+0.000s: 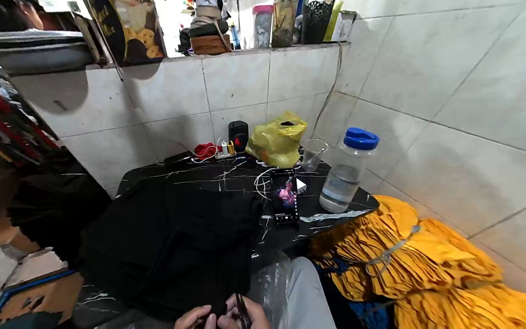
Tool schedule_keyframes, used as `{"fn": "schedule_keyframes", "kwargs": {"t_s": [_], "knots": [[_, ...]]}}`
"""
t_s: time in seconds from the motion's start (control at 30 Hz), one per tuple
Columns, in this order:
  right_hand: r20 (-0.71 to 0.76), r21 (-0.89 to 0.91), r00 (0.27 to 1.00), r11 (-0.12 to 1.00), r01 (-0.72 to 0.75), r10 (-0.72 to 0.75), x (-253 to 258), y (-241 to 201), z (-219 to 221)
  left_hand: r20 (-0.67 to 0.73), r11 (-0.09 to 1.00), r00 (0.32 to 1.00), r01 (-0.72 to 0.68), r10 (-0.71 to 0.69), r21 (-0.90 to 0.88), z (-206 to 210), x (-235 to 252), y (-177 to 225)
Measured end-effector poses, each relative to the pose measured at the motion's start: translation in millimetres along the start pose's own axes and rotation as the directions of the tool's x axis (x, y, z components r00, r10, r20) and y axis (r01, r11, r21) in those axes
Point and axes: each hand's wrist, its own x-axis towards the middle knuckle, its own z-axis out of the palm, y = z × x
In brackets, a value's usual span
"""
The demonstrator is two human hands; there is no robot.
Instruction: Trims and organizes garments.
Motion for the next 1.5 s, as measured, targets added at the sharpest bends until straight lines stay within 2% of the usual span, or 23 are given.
{"fn": "schedule_keyframes", "kwargs": {"t_s": [0.17,0.27,0.33,0.57,0.7,0.8,0.87,1.03,1.23,1.5], "knots": [[-0.028,-0.122,0.998,0.991,0.057,-0.061,1.7,-0.9,-2.2,-0.009,0.999,0.999,-0.033,0.033,0.016,8.9,3.0,5.2],[-0.094,-0.268,0.994,0.963,0.024,-0.051,3.0,-7.1,-1.6,0.002,0.997,0.997,-0.075,0.075,0.035,13.7,3.3,1.0],[-0.087,-0.321,0.996,0.947,-0.019,-0.01,2.8,-12.3,-3.7,0.007,0.997,0.998,-0.068,0.067,0.037,14.2,3.4,-0.5],[-0.042,-0.112,0.999,0.993,-0.026,0.022,1.7,-10.9,-6.1,-0.014,0.999,0.999,-0.033,0.034,0.014,14.5,4.2,1.9],[-0.053,-0.128,0.999,0.992,-0.007,0.0,0.6,-8.4,-8.6,-0.075,0.999,0.997,0.004,-0.001,0.038,14.4,6.6,4.5],[-0.05,-0.131,0.998,0.991,0.025,-0.032,0.7,-8.7,-8.8,0.04,0.998,0.998,0.057,-0.057,0.01,15.0,8.7,8.7],[-0.043,-0.127,0.998,0.991,0.049,-0.055,1.3,-9.2,-9.0,0.083,0.999,0.996,0.038,-0.038,0.008,17.0,7.2,7.2],[-0.041,-0.115,0.998,0.992,0.051,-0.057,1.4,-9.3,-10.6,0.084,0.998,0.996,-0.039,0.034,0.05,14.0,7.0,-1.1],[-0.047,-0.112,0.996,0.992,0.065,-0.07,0.6,-9.5,-12.2,0.018,1.0,1.0,-0.001,0.001,0.014,15.0,8.3,-1.1],[-0.072,-0.169,0.995,0.984,0.056,-0.069,1.0,-14.1,-9.6,0.071,1.0,0.997,-0.004,0.003,0.009,19.1,8.0,2.3]]}}
